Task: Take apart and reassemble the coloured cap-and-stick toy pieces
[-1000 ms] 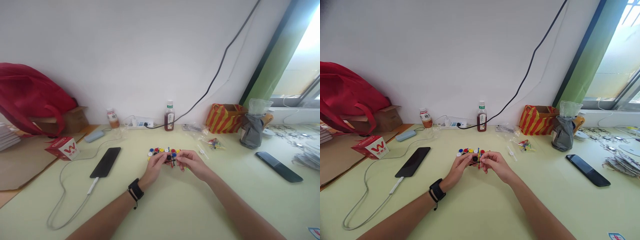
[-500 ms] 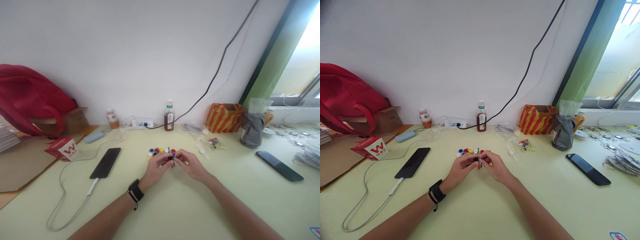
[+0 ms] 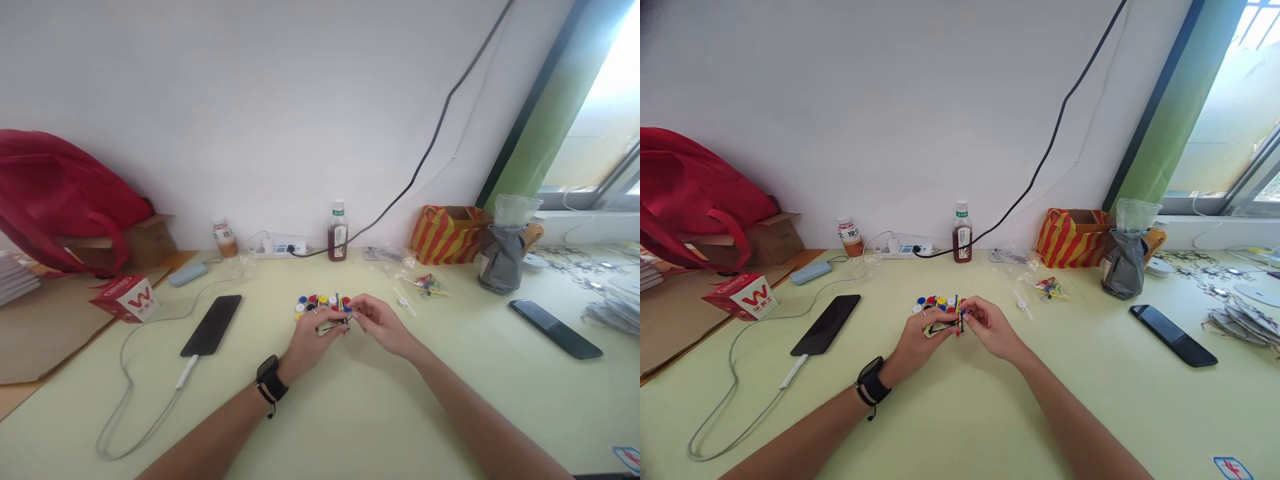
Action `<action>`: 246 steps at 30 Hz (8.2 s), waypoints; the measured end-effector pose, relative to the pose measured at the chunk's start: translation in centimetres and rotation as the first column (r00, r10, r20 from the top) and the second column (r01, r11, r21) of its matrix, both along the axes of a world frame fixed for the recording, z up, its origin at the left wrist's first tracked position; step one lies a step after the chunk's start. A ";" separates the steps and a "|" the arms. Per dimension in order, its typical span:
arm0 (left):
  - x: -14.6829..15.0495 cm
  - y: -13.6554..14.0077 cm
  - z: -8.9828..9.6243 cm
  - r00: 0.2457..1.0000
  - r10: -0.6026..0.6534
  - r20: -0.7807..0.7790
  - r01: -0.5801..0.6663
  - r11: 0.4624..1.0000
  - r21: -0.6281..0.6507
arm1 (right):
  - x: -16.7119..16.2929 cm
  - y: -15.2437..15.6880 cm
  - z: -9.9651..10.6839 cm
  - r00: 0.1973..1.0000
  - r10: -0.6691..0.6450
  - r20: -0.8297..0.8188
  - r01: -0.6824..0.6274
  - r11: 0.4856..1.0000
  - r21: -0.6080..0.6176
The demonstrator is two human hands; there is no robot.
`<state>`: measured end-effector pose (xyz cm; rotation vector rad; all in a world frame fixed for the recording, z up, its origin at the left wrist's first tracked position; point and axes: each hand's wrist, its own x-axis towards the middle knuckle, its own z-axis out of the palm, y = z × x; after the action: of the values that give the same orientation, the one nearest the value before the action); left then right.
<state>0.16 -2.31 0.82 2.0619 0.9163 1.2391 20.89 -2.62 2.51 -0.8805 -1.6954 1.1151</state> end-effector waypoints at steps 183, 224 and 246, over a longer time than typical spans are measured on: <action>-0.1 0.8 -0.4 0.913 0.011 0.408 0.179 0.888 -0.424 | -0.4 0.1 -1.0 0.997 -0.053 -0.048 0.050 0.997 -0.062; -0.3 -0.9 0.1 0.913 0.024 -0.408 0.022 0.994 0.108 | 8.6 4.8 -4.0 0.102 -0.533 0.840 0.446 0.779 0.440; 0.6 -1.1 0.3 0.873 -0.073 -0.481 0.167 0.974 0.156 | 4.6 3.5 -1.9 0.631 -0.743 0.223 0.568 0.638 0.519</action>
<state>0.75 -3.38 1.11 2.6035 0.8804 0.7892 25.50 0.84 0.60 -1.3925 -1.5992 0.0313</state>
